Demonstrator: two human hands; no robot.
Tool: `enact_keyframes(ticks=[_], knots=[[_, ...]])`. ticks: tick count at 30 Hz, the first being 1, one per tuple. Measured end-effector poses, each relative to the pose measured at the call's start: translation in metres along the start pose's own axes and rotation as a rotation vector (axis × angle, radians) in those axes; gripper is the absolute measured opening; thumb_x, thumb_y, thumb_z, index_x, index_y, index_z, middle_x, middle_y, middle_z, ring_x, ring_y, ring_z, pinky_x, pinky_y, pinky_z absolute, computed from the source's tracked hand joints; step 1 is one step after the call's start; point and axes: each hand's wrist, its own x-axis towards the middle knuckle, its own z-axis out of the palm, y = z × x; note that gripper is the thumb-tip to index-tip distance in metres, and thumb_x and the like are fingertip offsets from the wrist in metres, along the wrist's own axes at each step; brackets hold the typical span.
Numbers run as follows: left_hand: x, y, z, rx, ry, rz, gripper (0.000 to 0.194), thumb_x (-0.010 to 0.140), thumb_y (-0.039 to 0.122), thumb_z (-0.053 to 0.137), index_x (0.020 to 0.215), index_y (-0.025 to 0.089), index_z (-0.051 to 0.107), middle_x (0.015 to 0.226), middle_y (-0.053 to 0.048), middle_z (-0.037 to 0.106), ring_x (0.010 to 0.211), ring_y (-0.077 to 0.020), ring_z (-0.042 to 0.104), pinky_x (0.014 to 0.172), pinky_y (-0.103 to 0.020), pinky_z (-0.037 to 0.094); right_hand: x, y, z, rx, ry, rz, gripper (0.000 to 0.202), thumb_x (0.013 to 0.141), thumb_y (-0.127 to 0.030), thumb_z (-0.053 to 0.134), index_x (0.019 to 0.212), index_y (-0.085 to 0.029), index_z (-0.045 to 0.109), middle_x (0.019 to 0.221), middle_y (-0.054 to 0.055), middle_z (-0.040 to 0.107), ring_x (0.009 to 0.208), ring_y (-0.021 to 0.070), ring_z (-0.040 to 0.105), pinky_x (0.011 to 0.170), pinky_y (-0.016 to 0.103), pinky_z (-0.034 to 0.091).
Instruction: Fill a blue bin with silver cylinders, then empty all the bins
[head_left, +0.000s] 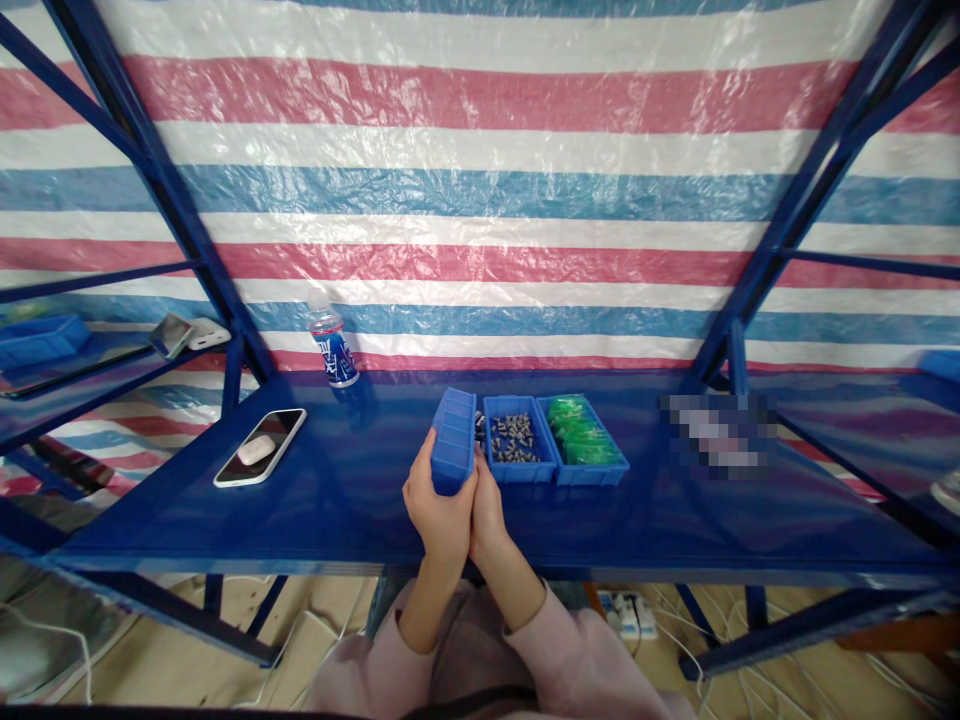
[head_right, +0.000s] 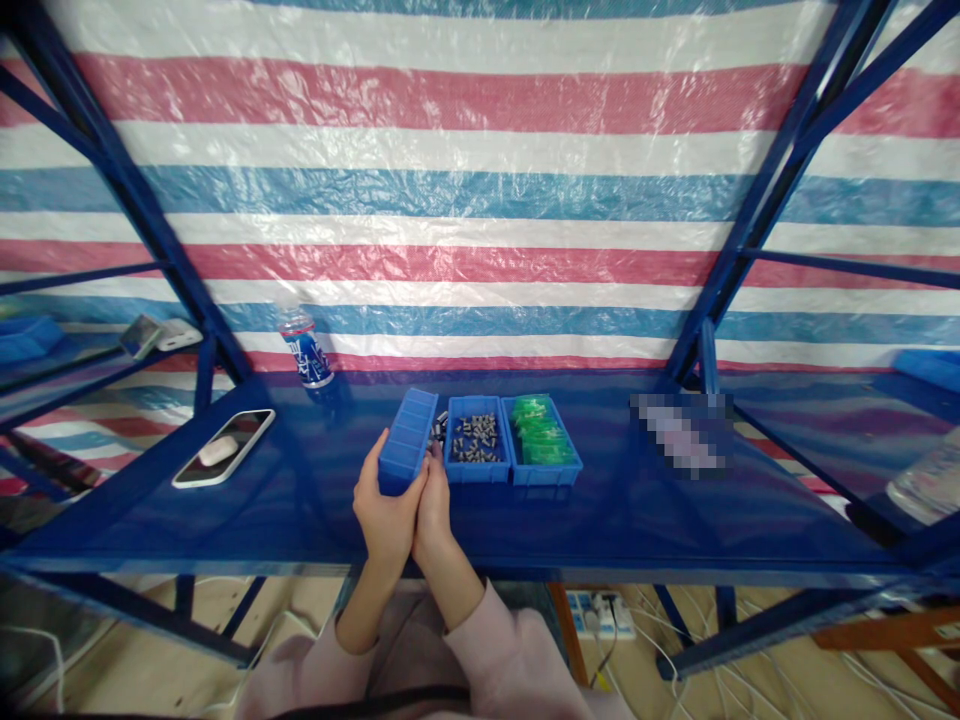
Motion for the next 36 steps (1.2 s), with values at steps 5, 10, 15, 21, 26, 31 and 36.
enact_keyframes(ticks=[5,10,15,21,26,31,36], knots=[[0.001,-0.003,0.001,0.013,-0.009,-0.026,0.064,0.066,0.028,0.072,0.126,0.023,0.052,0.120,-0.009,0.062,0.110,-0.0273,0.059,0.099,-0.043,0.042,-0.002,-0.001,0.002,0.053,0.012,0.097,0.055,0.079,-0.041,0.053,0.127,-0.015,0.054,0.095,0.003,0.073,0.091,0.0226,0.067,0.090,0.036,0.050],[0.004,-0.013,0.001,-0.067,0.017,-0.045,0.063,0.067,0.030,0.072,0.126,0.022,0.052,0.122,-0.009,0.060,0.111,-0.0260,0.058,0.100,-0.041,0.042,-0.003,0.000,0.002,0.087,0.045,0.084,0.066,0.075,-0.033,0.057,0.138,-0.019,0.041,0.110,0.003,0.069,0.101,0.0215,0.064,0.092,0.035,0.048],[0.010,-0.013,-0.006,-0.091,0.026,-0.069,0.058,0.068,0.026,0.070,0.124,0.022,0.053,0.120,-0.008,0.061,0.111,-0.0248,0.057,0.097,-0.038,0.044,-0.004,0.005,-0.001,0.046,0.016,0.076,0.076,0.071,-0.028,0.062,0.142,-0.022,0.036,0.116,0.002,0.067,0.106,0.0209,0.062,0.094,0.035,0.047],[0.019,-0.010,-0.015,-0.109,0.037,-0.058,0.055,0.068,0.024,0.068,0.121,0.021,0.054,0.120,-0.008,0.060,0.111,-0.0243,0.057,0.098,-0.037,0.044,-0.006,0.009,-0.010,-0.213,0.016,-0.189,0.058,0.068,-0.019,0.061,0.126,-0.025,0.058,0.139,-0.001,0.048,0.132,0.0200,0.037,0.112,0.036,0.025],[0.031,-0.025,-0.019,-0.194,0.059,-0.113,0.054,0.066,0.027,0.071,0.117,0.018,0.056,0.113,-0.008,0.062,0.104,-0.0236,0.059,0.095,-0.038,0.045,-0.008,0.010,-0.015,-0.327,-0.062,-0.354,0.052,0.069,-0.014,0.057,0.120,-0.024,0.062,0.141,-0.002,0.046,0.137,0.0182,0.029,0.115,0.036,0.013],[0.039,-0.036,-0.022,-0.238,0.081,-0.159,0.057,0.065,0.027,0.071,0.118,0.018,0.055,0.112,-0.008,0.062,0.103,-0.0242,0.060,0.094,-0.040,0.046,-0.010,0.013,-0.017,-0.401,-0.088,-0.384,0.050,0.071,-0.013,0.056,0.119,-0.024,0.063,0.139,0.000,0.048,0.136,0.0186,0.031,0.115,0.037,0.014],[0.033,-0.024,-0.022,-0.116,0.062,-0.032,0.055,0.067,0.024,0.068,0.120,0.018,0.055,0.118,-0.009,0.061,0.110,-0.0249,0.057,0.098,-0.038,0.043,-0.010,0.013,-0.017,-0.397,-0.086,-0.384,0.049,0.070,-0.012,0.055,0.116,-0.023,0.065,0.136,0.001,0.052,0.135,0.0194,0.033,0.115,0.038,0.017]])
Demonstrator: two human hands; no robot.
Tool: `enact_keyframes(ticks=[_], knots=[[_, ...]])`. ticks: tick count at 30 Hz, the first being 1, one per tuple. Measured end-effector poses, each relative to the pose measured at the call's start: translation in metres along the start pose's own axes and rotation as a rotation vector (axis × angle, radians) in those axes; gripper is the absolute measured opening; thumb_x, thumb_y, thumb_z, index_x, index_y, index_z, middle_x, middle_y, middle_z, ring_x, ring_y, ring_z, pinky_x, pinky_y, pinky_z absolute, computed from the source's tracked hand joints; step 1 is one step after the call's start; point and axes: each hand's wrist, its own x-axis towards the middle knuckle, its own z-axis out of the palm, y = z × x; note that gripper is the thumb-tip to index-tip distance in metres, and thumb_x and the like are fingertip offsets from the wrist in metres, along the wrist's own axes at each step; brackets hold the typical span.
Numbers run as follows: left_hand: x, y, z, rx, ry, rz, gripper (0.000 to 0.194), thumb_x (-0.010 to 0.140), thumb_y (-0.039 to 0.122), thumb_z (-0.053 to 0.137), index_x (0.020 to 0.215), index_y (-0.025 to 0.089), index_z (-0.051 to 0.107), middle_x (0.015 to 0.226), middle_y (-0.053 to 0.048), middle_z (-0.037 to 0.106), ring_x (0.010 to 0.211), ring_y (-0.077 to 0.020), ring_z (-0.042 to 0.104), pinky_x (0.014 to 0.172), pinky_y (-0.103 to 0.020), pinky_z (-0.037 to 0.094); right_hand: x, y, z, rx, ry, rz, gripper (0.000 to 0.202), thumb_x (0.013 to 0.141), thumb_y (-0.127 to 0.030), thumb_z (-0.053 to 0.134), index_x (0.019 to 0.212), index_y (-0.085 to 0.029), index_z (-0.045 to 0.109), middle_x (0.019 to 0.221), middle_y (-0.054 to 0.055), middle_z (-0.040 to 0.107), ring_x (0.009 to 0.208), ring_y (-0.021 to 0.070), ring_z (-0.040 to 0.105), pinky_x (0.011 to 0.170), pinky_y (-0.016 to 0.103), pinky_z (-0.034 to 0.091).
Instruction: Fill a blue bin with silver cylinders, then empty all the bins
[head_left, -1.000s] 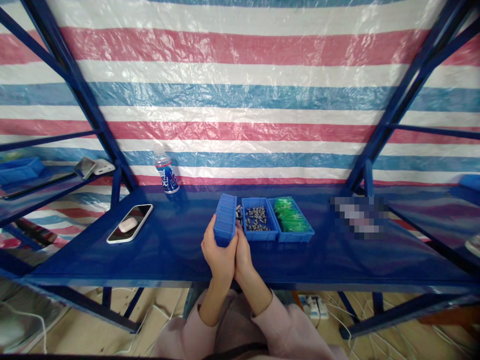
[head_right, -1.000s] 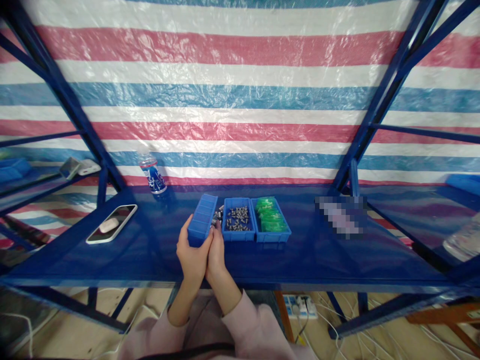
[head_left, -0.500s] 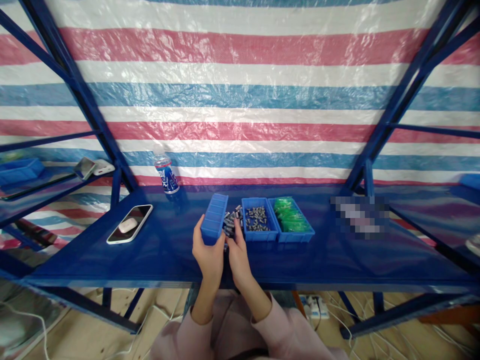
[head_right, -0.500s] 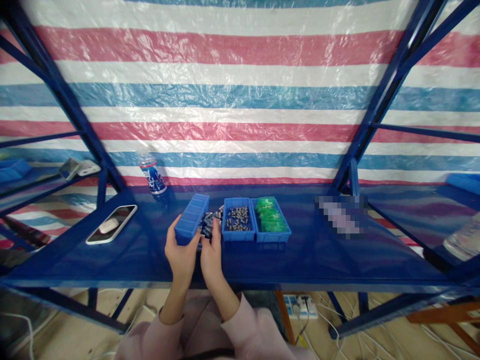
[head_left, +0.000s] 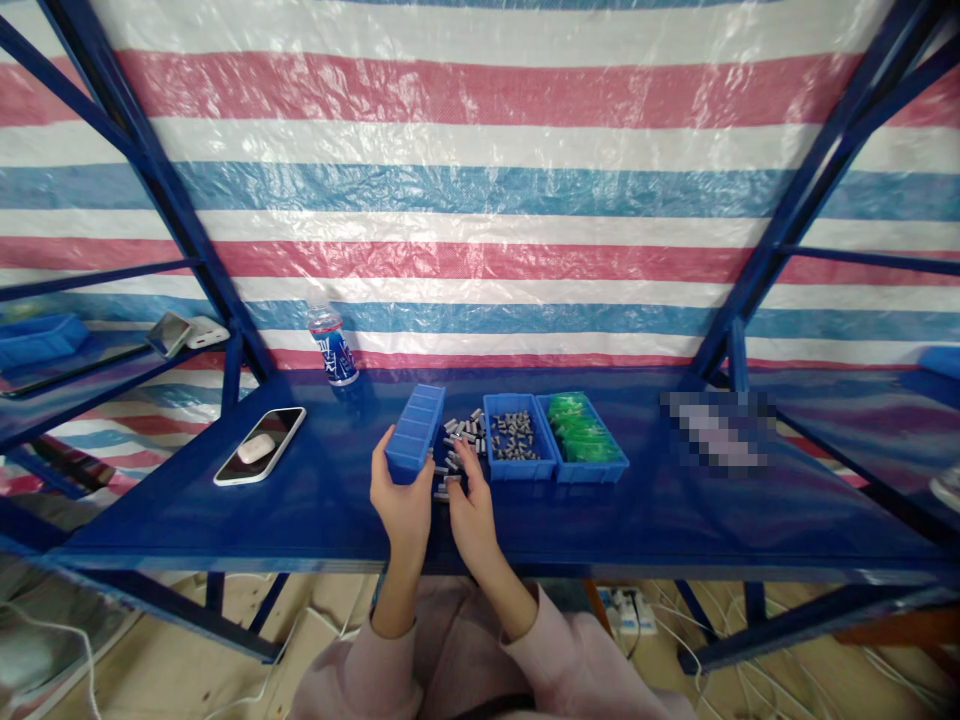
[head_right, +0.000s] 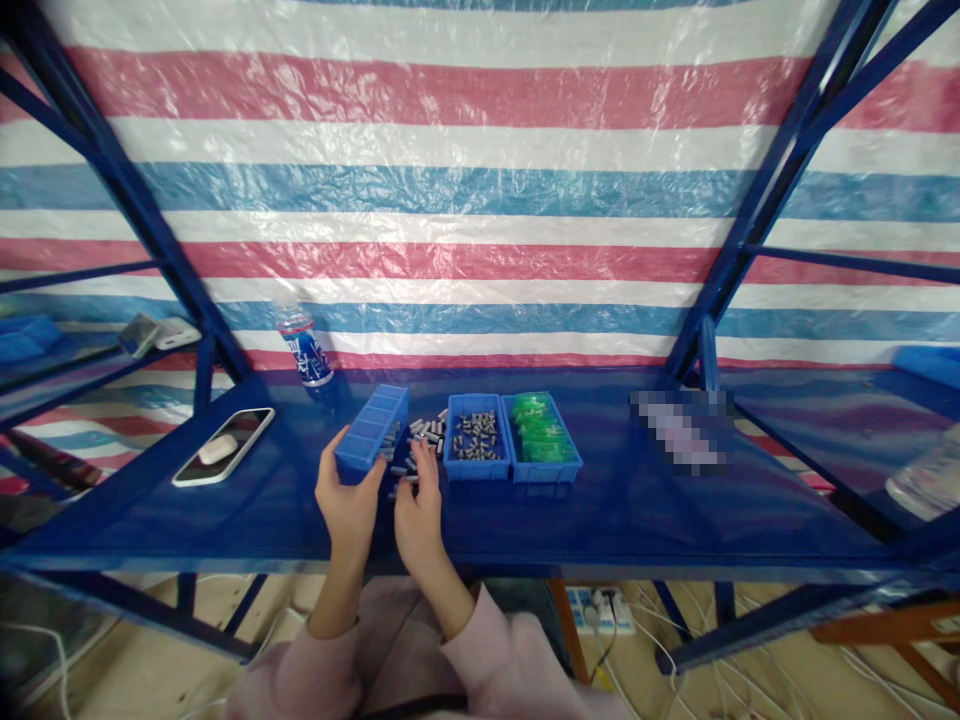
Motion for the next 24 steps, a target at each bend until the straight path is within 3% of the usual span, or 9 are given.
enact_keyframes(ticks=[7,13,19,24], knots=[[-0.004,-0.004,0.002,0.152,-0.148,0.169,0.061,0.065,0.016,0.064,0.124,0.024,0.053,0.123,-0.008,0.060,0.115,-0.0272,0.054,0.101,-0.042,0.039,0.000,0.001,0.002,0.005,0.008,-0.012,0.049,0.069,-0.011,0.055,0.114,-0.023,0.066,0.133,0.000,0.055,0.134,0.0195,0.035,0.115,0.040,0.016],[-0.001,-0.005,0.001,0.229,-0.149,0.221,0.060,0.064,0.017,0.065,0.124,0.023,0.054,0.122,-0.009,0.060,0.114,-0.0288,0.054,0.100,-0.043,0.038,0.000,0.004,0.001,-0.027,0.001,-0.028,0.049,0.070,-0.011,0.054,0.117,-0.022,0.065,0.133,0.000,0.055,0.134,0.0196,0.035,0.115,0.039,0.017],[0.007,-0.006,-0.005,0.171,-0.099,0.117,0.059,0.067,0.020,0.064,0.125,0.023,0.051,0.122,-0.008,0.060,0.112,-0.0264,0.056,0.097,-0.039,0.042,0.000,0.003,0.000,-0.023,0.003,-0.015,0.048,0.070,-0.012,0.054,0.116,-0.022,0.065,0.133,0.001,0.055,0.133,0.0196,0.036,0.115,0.037,0.018],[0.020,-0.010,-0.014,0.128,-0.015,-0.039,0.054,0.065,0.028,0.068,0.117,0.020,0.055,0.109,-0.008,0.064,0.097,-0.0239,0.061,0.091,-0.038,0.047,-0.001,0.003,0.000,-0.070,-0.019,-0.023,0.049,0.072,-0.013,0.053,0.119,-0.021,0.063,0.135,0.003,0.053,0.135,0.0201,0.034,0.115,0.038,0.018]])
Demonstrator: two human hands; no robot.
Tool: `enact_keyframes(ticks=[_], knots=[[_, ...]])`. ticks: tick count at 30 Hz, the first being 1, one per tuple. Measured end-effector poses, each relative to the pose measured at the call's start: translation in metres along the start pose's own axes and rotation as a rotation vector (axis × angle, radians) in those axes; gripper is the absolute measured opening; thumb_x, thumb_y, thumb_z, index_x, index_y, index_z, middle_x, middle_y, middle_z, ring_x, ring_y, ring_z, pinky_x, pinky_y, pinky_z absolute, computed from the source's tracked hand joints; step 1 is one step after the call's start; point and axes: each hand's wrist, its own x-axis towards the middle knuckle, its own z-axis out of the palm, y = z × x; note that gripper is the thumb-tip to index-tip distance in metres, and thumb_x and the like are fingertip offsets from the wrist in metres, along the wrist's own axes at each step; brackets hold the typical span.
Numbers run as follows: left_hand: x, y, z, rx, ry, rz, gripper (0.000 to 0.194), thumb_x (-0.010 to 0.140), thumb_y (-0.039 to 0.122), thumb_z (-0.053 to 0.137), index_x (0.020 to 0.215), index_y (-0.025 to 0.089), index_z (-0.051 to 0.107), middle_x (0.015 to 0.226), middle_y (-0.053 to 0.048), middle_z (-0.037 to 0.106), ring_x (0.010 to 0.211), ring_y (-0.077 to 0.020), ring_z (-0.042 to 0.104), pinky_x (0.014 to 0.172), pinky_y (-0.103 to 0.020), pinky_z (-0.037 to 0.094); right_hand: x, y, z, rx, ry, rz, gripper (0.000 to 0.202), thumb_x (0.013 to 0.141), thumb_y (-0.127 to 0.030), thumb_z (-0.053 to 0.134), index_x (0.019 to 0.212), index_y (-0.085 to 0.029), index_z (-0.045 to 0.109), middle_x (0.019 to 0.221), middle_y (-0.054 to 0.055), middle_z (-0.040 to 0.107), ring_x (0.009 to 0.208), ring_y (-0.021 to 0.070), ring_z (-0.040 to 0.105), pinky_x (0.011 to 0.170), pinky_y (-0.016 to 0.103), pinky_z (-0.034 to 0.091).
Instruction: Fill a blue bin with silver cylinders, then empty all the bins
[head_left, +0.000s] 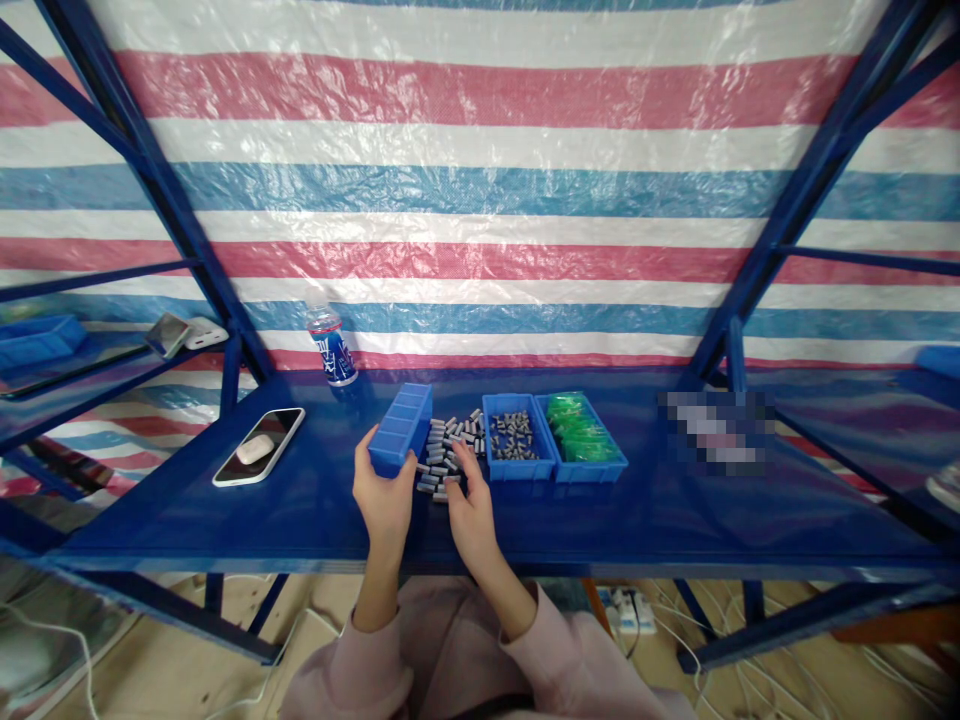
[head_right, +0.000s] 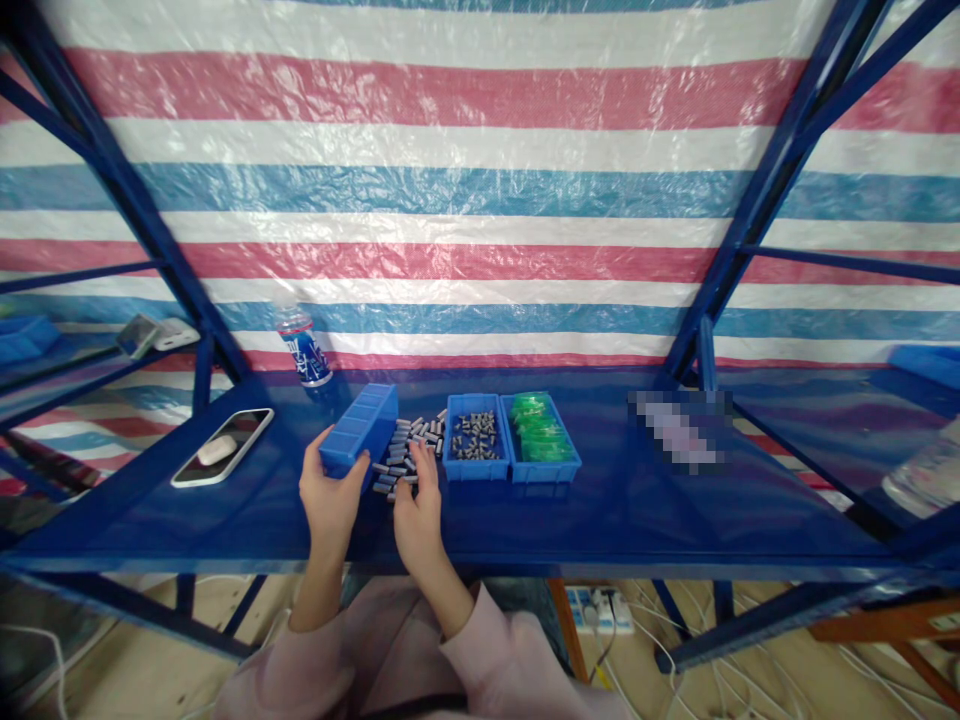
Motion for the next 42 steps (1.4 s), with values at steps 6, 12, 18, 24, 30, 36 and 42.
enact_keyframes(ticks=[6,12,18,24,30,36,42], knots=[[0.015,-0.023,-0.006,-0.029,0.060,-0.056,0.053,0.062,0.033,0.071,0.112,0.018,0.057,0.100,-0.007,0.064,0.090,-0.0224,0.062,0.088,-0.040,0.048,0.000,0.004,-0.001,-0.111,-0.018,-0.042,0.051,0.073,-0.014,0.050,0.123,-0.019,0.060,0.137,0.006,0.051,0.134,0.0217,0.034,0.114,0.041,0.020],[0.015,-0.020,-0.009,0.034,0.113,-0.043,0.074,0.066,0.038,0.071,0.131,0.021,0.041,0.120,-0.011,0.056,0.105,-0.0246,0.058,0.092,-0.040,0.046,0.001,0.005,-0.002,-0.207,-0.032,-0.062,0.052,0.075,-0.016,0.047,0.125,-0.017,0.057,0.138,0.008,0.050,0.134,0.0240,0.035,0.113,0.045,0.022],[0.019,-0.009,-0.015,0.201,0.166,-0.008,0.083,0.068,0.049,0.069,0.136,0.017,0.036,0.128,-0.016,0.048,0.122,-0.0299,0.045,0.100,-0.044,0.038,-0.001,0.002,-0.002,-0.251,-0.045,-0.081,0.051,0.077,-0.017,0.045,0.128,-0.015,0.054,0.139,0.011,0.048,0.134,0.0248,0.035,0.113,0.046,0.023],[0.026,-0.011,-0.027,0.365,0.065,-0.114,0.063,0.078,0.056,0.054,0.126,0.016,0.048,0.117,-0.016,0.056,0.113,-0.0316,0.052,0.096,-0.046,0.041,-0.005,-0.033,-0.020,-0.378,0.020,-0.262,0.043,0.087,-0.022,0.043,0.128,-0.016,0.050,0.136,0.014,0.047,0.103,0.0202,0.058,0.087,0.037,0.049],[0.039,-0.025,-0.040,0.512,-0.027,-0.120,0.050,0.079,0.048,0.048,0.112,0.012,0.060,0.105,-0.016,0.064,0.106,-0.0331,0.056,0.094,-0.044,0.042,0.010,-0.083,-0.059,-0.606,0.210,-0.311,0.032,0.089,-0.030,0.045,0.116,-0.018,0.057,0.112,0.009,0.060,0.058,0.0114,0.050,0.060,0.028,0.047],[0.045,-0.031,-0.044,0.484,-0.144,-0.247,0.049,0.080,0.047,0.045,0.113,0.014,0.060,0.085,-0.011,0.068,0.088,-0.0298,0.063,0.082,-0.038,0.047,0.019,-0.091,-0.085,-1.123,-0.006,-0.061,0.029,0.090,-0.035,0.045,0.109,-0.022,0.060,0.109,0.005,0.064,0.075,0.0186,0.062,0.062,0.029,0.043],[0.044,-0.031,-0.042,0.516,-0.186,-0.263,0.050,0.082,0.046,0.045,0.119,0.015,0.055,0.091,-0.012,0.068,0.091,-0.0302,0.063,0.080,-0.037,0.047,0.021,-0.081,-0.077,-1.289,-0.153,-0.111,0.030,0.095,-0.037,0.036,0.094,-0.023,0.063,0.099,0.002,0.065,0.078,0.0177,0.066,0.059,0.026,0.039]])
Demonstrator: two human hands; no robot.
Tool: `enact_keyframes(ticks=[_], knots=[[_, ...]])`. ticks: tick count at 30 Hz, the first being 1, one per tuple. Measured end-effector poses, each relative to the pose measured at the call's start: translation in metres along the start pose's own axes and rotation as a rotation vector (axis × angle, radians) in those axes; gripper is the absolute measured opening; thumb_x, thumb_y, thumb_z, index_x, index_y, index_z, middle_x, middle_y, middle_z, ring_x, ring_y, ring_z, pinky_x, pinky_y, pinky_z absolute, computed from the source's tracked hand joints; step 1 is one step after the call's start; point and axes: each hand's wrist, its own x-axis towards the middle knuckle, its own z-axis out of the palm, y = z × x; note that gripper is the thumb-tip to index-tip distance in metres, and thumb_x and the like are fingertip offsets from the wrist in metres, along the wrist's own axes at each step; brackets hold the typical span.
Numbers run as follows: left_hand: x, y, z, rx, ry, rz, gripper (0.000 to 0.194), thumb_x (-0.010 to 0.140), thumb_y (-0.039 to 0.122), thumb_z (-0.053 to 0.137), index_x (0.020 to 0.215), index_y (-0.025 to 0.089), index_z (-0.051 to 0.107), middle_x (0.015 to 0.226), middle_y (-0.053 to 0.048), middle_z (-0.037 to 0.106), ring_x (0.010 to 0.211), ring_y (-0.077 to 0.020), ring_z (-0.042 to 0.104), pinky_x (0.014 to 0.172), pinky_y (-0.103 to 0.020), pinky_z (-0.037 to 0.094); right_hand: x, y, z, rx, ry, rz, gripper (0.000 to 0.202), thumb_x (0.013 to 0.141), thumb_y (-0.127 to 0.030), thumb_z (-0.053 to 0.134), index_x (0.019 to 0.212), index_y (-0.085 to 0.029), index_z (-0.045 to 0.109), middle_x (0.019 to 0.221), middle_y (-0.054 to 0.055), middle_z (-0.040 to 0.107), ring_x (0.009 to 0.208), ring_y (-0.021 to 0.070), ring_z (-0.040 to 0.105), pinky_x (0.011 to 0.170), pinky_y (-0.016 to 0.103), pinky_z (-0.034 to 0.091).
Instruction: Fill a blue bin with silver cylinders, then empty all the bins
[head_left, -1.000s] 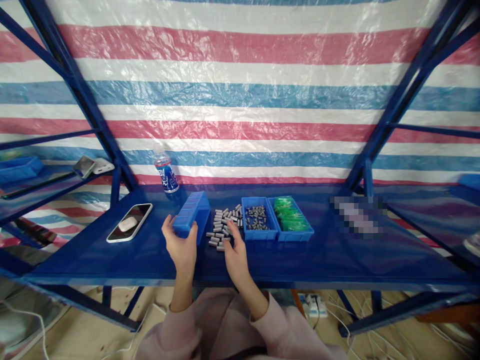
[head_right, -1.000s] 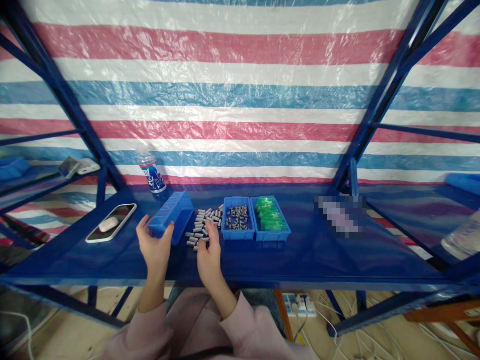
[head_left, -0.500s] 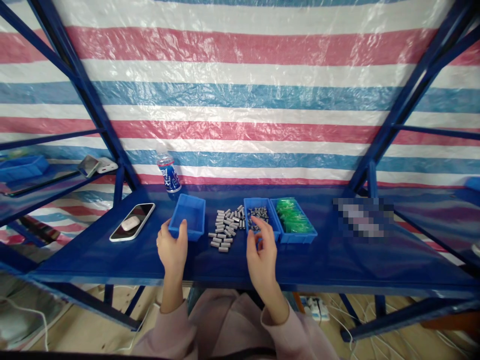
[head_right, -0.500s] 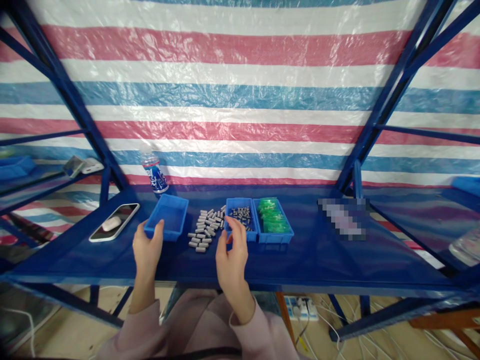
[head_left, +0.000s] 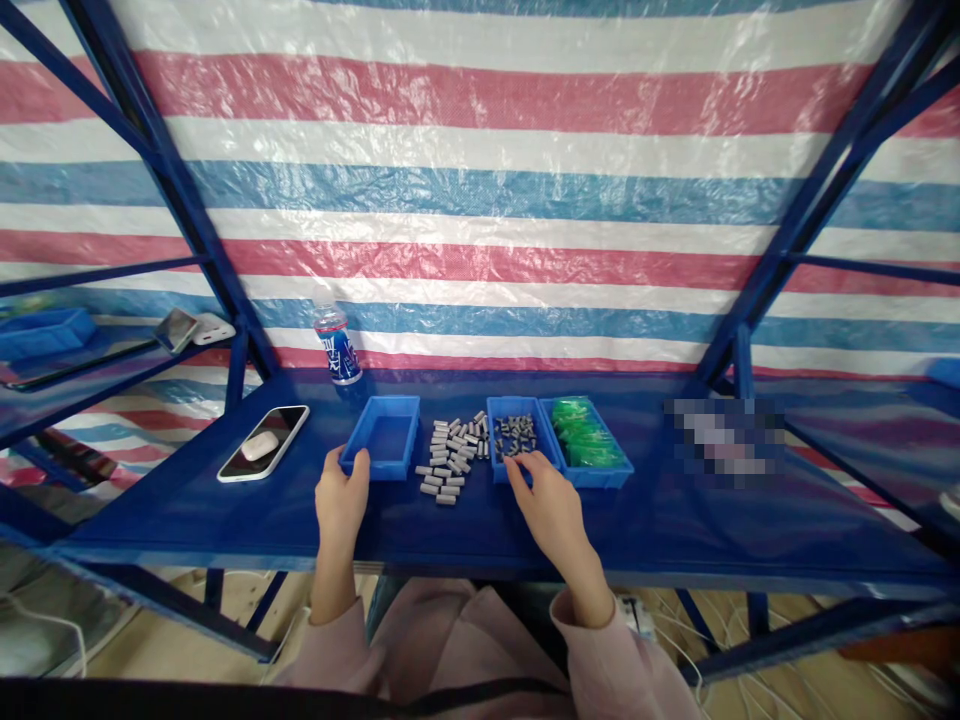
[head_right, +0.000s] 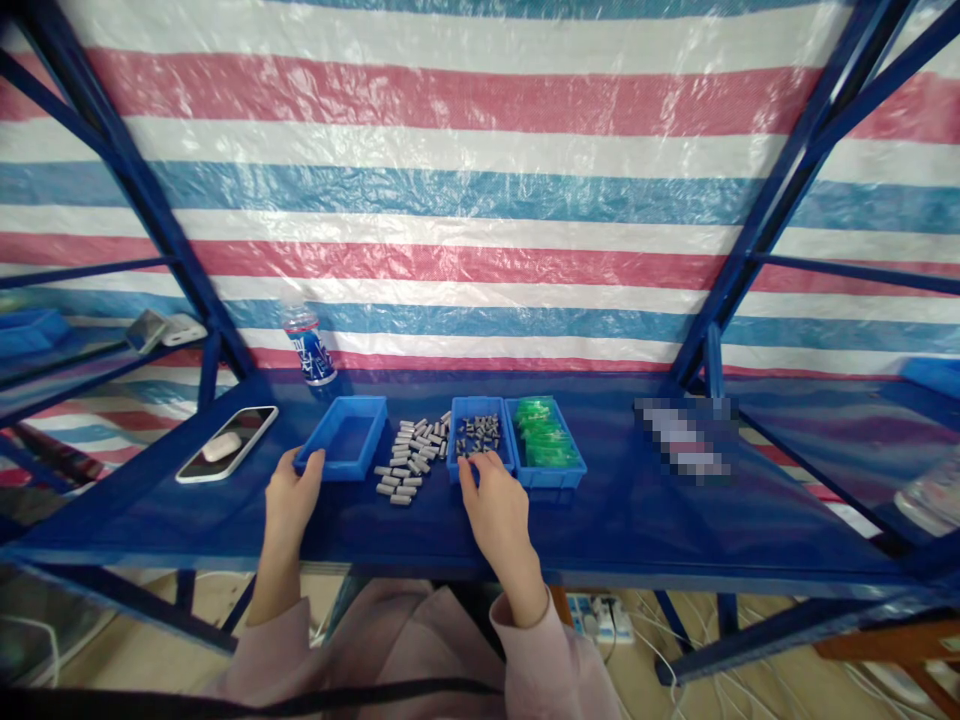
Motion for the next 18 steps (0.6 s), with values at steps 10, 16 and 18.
enact_keyframes(ticks=[10,16,18], knots=[[0.000,0.002,0.001,0.083,-0.027,0.053,0.042,0.084,0.042,0.042,0.116,0.018,0.056,0.086,-0.011,0.069,0.088,-0.0298,0.065,0.079,-0.037,0.048,0.004,-0.008,0.007,-0.068,-0.011,-0.098,0.027,0.093,-0.042,0.043,0.096,-0.025,0.064,0.101,0.002,0.065,0.075,0.0173,0.067,0.058,0.026,0.041],[0.002,-0.001,0.003,0.098,-0.017,0.100,0.041,0.085,0.041,0.041,0.114,0.018,0.057,0.083,-0.010,0.069,0.089,-0.0302,0.065,0.079,-0.037,0.048,0.007,-0.020,0.013,-0.089,-0.024,-0.119,0.028,0.093,-0.043,0.042,0.097,-0.026,0.064,0.100,0.002,0.065,0.074,0.0165,0.067,0.058,0.025,0.042],[0.001,-0.001,0.003,0.110,-0.012,0.115,0.041,0.085,0.041,0.040,0.114,0.018,0.057,0.082,-0.010,0.069,0.088,-0.0298,0.065,0.078,-0.036,0.048,0.009,-0.022,0.014,-0.096,-0.039,-0.118,0.028,0.092,-0.043,0.044,0.098,-0.026,0.065,0.100,0.002,0.065,0.076,0.0164,0.067,0.060,0.025,0.042]])
